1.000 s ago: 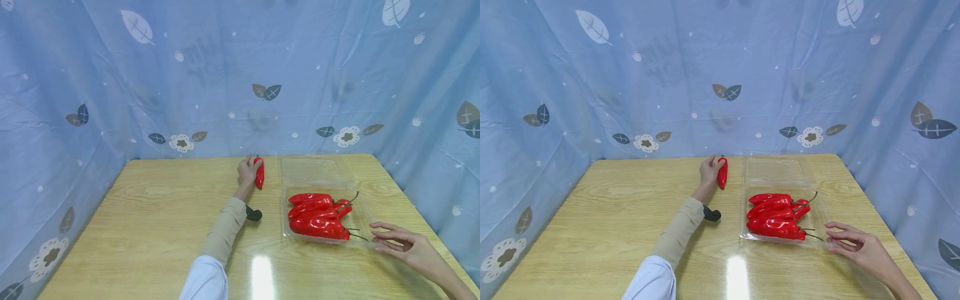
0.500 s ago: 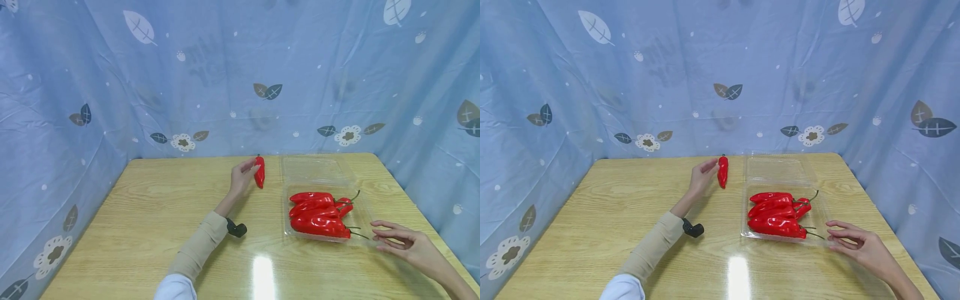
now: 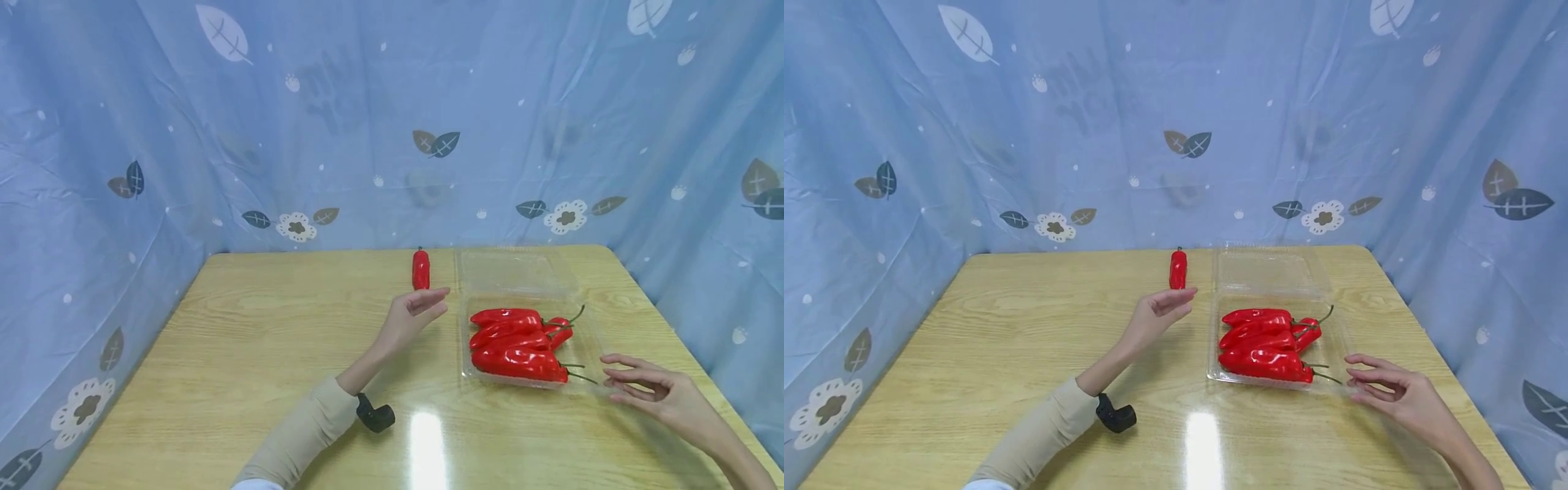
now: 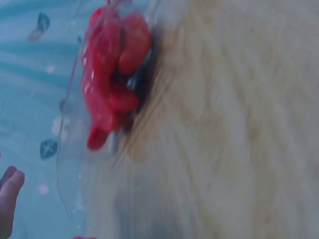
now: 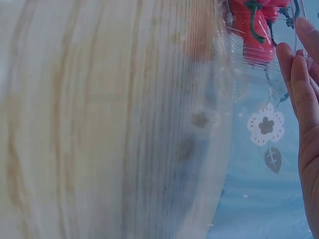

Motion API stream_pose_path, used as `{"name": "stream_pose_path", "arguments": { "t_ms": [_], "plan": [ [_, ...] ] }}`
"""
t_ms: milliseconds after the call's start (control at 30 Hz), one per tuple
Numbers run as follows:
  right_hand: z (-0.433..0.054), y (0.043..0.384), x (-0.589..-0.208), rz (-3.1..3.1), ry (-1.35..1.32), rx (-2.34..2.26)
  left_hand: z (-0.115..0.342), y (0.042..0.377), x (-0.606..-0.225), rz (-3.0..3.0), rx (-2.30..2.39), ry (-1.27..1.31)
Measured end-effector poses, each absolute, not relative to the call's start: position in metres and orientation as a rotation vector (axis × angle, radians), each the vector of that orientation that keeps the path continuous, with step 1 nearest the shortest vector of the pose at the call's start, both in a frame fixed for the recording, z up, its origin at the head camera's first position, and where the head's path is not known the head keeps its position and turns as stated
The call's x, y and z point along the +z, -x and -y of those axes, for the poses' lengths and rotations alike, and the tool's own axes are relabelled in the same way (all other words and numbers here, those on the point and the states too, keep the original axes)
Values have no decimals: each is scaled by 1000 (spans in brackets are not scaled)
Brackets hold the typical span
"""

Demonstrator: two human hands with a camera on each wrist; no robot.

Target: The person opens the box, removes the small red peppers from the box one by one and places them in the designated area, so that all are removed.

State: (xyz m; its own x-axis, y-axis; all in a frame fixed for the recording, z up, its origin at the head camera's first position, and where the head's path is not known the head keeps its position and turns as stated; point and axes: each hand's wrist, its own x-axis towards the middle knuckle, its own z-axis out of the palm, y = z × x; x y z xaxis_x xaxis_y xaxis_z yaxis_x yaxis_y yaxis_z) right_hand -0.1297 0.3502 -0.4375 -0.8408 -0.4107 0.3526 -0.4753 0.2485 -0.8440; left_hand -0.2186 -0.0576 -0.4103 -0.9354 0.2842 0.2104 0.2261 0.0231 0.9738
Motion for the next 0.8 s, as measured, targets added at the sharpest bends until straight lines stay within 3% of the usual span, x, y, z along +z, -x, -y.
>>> {"name": "stream_pose_path", "arguments": {
  "t_ms": [267,800],
  "plan": [
    [-349,130,-438,2411,-875,1667,42,205,-406,-2178,1980,-734],
    [-348,130,-436,2428,-871,1645,-16,210,-407,-2036,1706,-973]
  ]
}}
